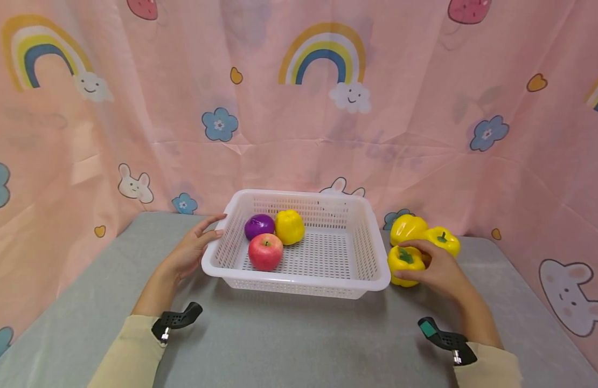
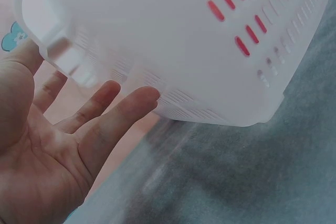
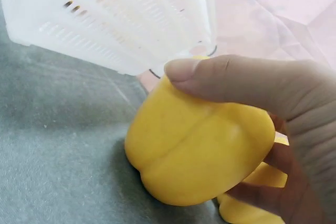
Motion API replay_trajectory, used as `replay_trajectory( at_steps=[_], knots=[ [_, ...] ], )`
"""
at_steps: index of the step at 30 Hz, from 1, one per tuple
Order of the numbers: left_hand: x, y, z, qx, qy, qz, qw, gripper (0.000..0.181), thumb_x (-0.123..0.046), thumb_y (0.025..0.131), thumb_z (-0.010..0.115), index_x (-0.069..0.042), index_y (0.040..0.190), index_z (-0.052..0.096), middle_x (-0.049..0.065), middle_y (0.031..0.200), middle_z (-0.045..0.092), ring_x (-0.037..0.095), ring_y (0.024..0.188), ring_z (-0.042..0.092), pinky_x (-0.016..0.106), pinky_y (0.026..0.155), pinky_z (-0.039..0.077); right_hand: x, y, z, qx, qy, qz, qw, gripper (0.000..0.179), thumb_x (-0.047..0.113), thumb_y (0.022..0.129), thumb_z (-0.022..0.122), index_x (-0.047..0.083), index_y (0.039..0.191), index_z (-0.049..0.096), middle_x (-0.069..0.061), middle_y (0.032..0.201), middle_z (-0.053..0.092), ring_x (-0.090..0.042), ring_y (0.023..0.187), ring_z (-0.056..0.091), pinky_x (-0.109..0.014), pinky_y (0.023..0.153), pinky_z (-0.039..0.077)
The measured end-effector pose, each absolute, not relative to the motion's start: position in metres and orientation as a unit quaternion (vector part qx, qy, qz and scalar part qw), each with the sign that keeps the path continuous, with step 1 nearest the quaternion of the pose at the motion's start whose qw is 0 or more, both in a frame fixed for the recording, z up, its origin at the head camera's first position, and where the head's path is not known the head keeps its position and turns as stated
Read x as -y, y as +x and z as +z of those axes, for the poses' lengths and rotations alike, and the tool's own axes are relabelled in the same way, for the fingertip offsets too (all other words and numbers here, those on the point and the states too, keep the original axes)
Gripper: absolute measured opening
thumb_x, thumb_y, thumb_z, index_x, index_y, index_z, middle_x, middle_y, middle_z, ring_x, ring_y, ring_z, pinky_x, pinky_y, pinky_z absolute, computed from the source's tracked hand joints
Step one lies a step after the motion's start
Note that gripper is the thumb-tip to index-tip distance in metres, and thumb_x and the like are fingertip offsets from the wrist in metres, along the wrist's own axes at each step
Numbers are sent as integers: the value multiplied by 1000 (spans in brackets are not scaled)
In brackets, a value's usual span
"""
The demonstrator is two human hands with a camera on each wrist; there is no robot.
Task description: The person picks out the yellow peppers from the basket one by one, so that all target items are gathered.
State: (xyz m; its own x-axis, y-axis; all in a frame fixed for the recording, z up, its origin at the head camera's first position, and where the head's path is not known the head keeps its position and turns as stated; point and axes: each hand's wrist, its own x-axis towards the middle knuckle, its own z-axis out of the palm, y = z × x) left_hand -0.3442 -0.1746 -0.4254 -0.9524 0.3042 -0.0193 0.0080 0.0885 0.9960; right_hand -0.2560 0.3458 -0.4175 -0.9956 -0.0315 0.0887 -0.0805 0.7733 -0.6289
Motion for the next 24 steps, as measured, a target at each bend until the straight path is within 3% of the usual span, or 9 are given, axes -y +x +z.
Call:
replay_trajectory(
  at_steps=[2,5,9,11,13,16,18,20,24],
  knots=[
    [174,-344,-425,-729,108,666,111,55,-22,105,53,-19,156,34,28,143,52,26,114,67,35,91,58,-345,-256,-417,938,29,343,34,73,42,84,81,5,141,53,-28,146,50,-46,126,50,-64,101,48],
    [174,-344,-425,-730,109,665,113,55,-23,105,53,-18,156,33,28,144,51,27,115,67,36,92,57,-345,-257,-418,936,24,351,36,73,42,84,81,4,140,54,-29,147,48,-50,129,46,-72,103,42],
    [174,-344,-424,-731,110,663,116,56,-24,105,53,-18,157,32,28,147,49,29,117,66,37,92,57,-343,-260,-422,934,24,351,58,72,41,85,80,4,141,53,-28,147,49,-47,129,46,-69,102,44],
    [174,-343,-424,-732,108,663,116,56,-24,105,53,-19,157,32,27,148,49,30,117,67,37,92,58,-342,-263,-424,935,28,346,72,70,39,86,80,3,141,54,-27,146,50,-45,128,48,-54,101,51],
    [174,-343,-424,-732,105,663,116,56,-24,105,53,-20,157,33,26,148,49,30,116,67,37,90,58,-341,-264,-426,936,31,342,82,68,36,87,80,3,140,54,-26,146,51,-44,127,49,-47,98,52],
    [174,-343,-424,-731,98,665,116,55,-24,104,54,-22,156,34,25,148,50,29,114,68,36,88,59,-340,-265,-427,934,29,344,88,67,34,87,80,2,141,54,-27,146,51,-45,126,49,-49,98,52],
    [173,-343,-424,-731,98,665,117,55,-24,104,54,-22,156,34,25,148,50,29,114,68,36,88,59,-339,-264,-427,932,25,352,86,68,34,88,79,2,142,53,-28,147,49,-47,127,48,-65,100,47],
    [173,-343,-424,-730,96,666,117,55,-25,104,54,-23,155,35,24,148,50,28,114,67,36,87,59,-338,-264,-426,930,21,358,81,69,35,89,78,2,143,51,-29,147,48,-48,127,46,-70,101,43],
    [173,-343,-424,-730,99,666,117,55,-25,104,53,-22,156,34,24,148,49,29,115,67,36,88,59,-338,-264,-425,932,17,356,72,72,37,89,77,2,145,49,-30,148,46,-49,127,46,-71,102,42]
  ],
)
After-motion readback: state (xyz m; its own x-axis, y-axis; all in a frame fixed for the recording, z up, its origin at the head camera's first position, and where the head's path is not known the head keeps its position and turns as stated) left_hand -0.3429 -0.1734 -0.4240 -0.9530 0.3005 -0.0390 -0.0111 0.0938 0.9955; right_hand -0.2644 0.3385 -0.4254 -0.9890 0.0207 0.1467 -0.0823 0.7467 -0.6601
